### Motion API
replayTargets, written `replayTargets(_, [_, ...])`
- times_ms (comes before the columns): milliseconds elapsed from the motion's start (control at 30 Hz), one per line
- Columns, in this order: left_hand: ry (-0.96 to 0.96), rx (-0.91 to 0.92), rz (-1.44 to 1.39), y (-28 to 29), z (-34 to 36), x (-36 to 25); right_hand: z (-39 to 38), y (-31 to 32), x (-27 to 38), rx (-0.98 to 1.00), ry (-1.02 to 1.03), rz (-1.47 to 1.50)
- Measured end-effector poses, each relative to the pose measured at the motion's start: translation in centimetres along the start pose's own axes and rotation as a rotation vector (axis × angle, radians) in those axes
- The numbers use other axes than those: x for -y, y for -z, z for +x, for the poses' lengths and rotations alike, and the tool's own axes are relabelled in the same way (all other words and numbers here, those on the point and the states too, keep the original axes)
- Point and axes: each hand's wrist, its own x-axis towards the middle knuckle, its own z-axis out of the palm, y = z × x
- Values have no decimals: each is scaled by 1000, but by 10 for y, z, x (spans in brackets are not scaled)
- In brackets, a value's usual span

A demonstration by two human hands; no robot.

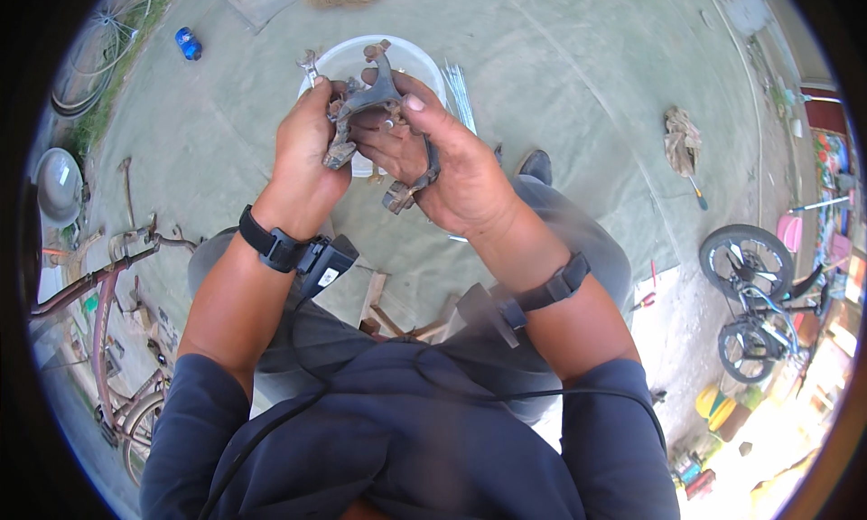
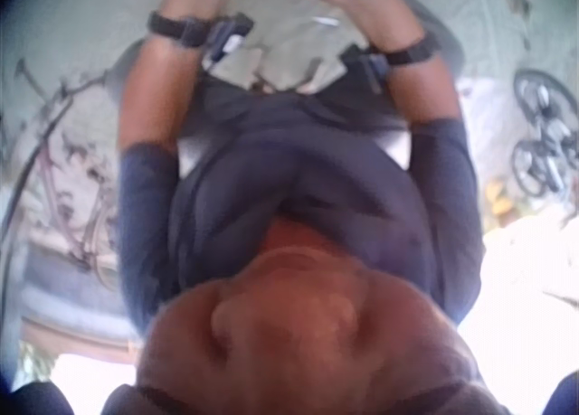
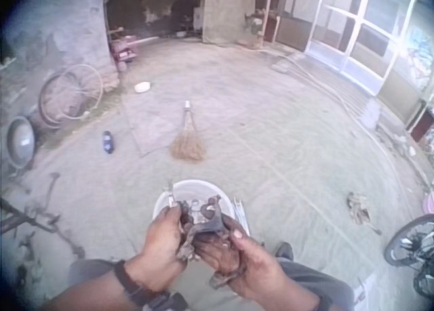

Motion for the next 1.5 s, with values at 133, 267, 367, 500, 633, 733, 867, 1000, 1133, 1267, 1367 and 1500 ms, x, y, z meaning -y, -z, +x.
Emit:
replayTargets(133, [-105,-4,126,-5,-3,-5,0,4,3,11,-40,24])
replayTargets(267, [-117,-4,125,-5,-5,-7,0,5,0,-4,-47,11])
replayTargets(367, [-116,-14,118,-5,-5,-9,0,4,-2,50,-50,18])
replayTargets(500, [-95,-1,95,-4,-8,-11,1,2,-1,86,-44,10])
replayTargets(633, [-36,32,52,-2,-11,-14,-1,1,1,119,-38,14])
replayTargets(733, [-16,23,48,-1,-13,-13,-1,2,-1,103,-37,-32])
replayTargets(867, [-53,30,38,-2,-14,-10,3,5,-4,65,-10,-66])
replayTargets(1000, [-97,57,75,-4,-14,-10,5,5,7,42,-22,-3])
replayTargets(1133, [-105,59,74,-3,-15,-10,4,1,18,-8,-12,-4])
replayTargets(1267, [-101,66,79,0,-12,-9,1,-2,23,-50,27,-1])
replayTargets(1367, [-112,83,91,1,-9,-9,0,-1,24,-62,34,2])
replayTargets(1500, [-111,75,128,3,-9,-8,-1,3,29,-77,15,-39])
